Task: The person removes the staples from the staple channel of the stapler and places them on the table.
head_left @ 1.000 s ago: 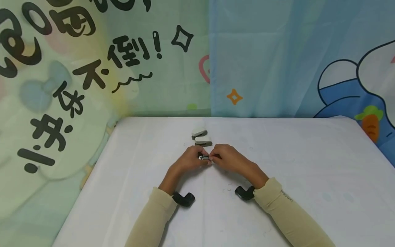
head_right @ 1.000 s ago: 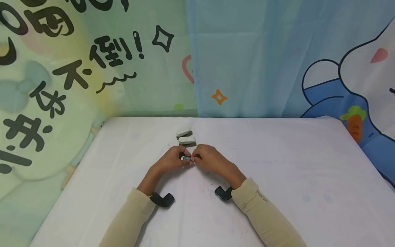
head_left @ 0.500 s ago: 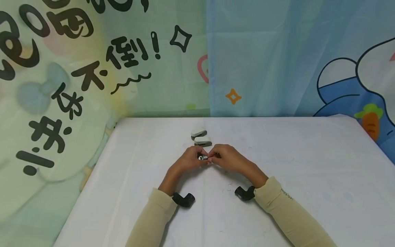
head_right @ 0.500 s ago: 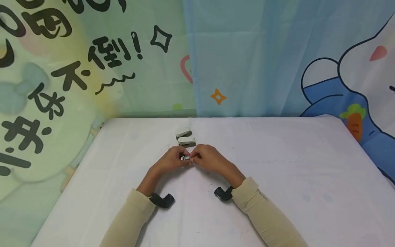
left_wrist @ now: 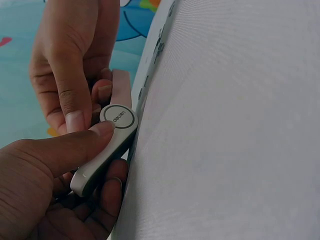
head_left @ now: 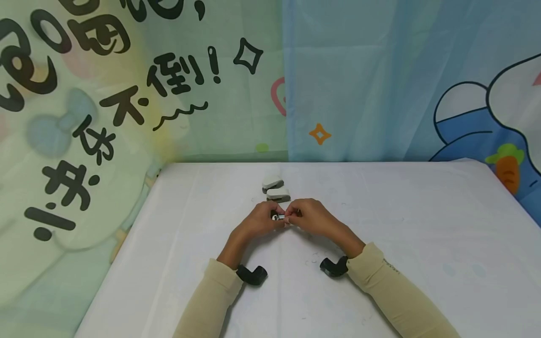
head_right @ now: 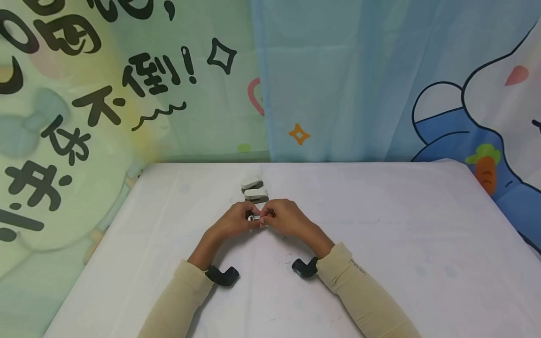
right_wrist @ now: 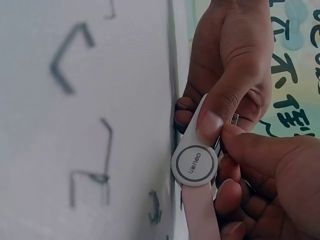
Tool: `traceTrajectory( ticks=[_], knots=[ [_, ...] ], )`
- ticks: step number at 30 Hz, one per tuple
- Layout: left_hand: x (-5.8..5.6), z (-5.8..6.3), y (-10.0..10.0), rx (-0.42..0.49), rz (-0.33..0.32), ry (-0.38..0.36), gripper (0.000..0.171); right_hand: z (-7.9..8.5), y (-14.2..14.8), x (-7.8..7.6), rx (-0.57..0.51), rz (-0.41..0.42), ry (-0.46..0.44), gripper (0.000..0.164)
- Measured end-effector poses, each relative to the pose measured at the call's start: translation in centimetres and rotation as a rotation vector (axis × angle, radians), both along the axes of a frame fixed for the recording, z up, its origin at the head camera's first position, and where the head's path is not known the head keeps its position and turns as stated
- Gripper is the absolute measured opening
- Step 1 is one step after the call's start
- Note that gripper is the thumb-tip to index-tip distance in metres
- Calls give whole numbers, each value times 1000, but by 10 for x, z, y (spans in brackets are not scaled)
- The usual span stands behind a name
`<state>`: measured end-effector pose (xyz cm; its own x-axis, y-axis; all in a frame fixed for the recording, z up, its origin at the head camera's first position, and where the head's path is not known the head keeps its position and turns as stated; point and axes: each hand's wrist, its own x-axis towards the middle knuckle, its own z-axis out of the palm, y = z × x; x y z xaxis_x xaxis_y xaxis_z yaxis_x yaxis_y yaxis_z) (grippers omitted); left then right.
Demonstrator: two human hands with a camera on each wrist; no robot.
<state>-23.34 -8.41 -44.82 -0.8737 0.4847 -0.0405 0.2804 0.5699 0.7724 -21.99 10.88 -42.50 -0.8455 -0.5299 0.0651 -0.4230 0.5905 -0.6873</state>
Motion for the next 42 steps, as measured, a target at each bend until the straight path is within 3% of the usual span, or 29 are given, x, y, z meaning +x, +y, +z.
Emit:
traceTrajectory(
  ticks=[8, 21, 34, 37, 42],
  knots=[
    [0, 1, 0, -6, 6, 12, 12, -3, 2, -3, -73, 57, 138, 10],
    [-1, 0, 0, 4, 1, 1, 15, -5, 10, -9, -211, 128, 203, 10],
    [1, -1, 1, 16, 10, -2, 16, -8, 34, -20, -317, -60, 152, 8],
    [1, -2, 1, 18, 15, -10, 15, 4, 40, -16, -350, -112, 115, 7],
    [2, -3, 1, 23, 23, -21, 16, -4, 51, -26, -391, -212, 29, 12]
  ],
)
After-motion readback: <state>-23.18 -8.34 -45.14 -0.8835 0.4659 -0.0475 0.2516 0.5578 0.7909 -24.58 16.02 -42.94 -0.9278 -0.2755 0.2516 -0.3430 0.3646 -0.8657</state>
